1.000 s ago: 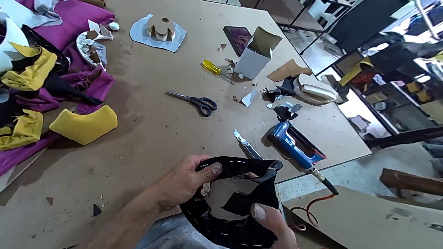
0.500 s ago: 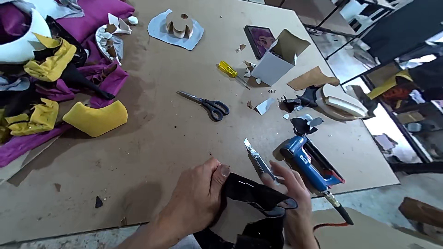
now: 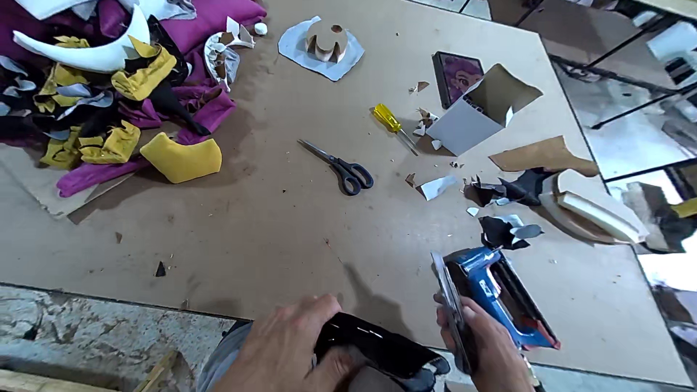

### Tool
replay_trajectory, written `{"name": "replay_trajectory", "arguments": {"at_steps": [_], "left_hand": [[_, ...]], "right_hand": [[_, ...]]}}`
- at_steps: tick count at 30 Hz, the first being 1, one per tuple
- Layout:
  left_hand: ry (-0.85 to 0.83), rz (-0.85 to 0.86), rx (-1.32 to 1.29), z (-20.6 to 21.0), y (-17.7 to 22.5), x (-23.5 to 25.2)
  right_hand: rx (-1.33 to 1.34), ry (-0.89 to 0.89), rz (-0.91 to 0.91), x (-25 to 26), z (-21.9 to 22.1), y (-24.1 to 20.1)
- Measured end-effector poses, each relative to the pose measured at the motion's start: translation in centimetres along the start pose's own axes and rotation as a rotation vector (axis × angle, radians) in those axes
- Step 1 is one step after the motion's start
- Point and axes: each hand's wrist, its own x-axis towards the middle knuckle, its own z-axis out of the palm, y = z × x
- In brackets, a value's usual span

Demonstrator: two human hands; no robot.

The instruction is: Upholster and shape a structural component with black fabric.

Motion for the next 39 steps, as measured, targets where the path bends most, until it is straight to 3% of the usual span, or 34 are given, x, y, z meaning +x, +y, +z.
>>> {"name": "replay_trajectory", "arguments": {"at_steps": [3, 6, 12, 16, 39], "left_hand": [[0.184, 0.047, 0.007, 0.4, 0.1, 0.7], [0.157, 0.108, -0.070, -0.5, 0.2, 1.3], [0.057, 0.127, -0.262, -1.0, 0.2, 1.9], [-0.025, 0.134, -0.311, -1.1, 0.6, 2.0], [0.002, 0.159, -0.233, -1.9, 1.3, 1.9]], "right_hand": [[-0.178, -0.221, -0.166, -3.4, -0.5, -1.4], [-0.284, -0.362, -0.395, -3.9, 0.2, -2.0], [-0.238, -0.366, -0.598, -3.2, 4.5, -3.9], [-0.126, -0.383, -0.692, -2.0, 6.1, -2.7], [-0.142, -0.484, -0.788, -0.8, 5.7, -0.4]]}}
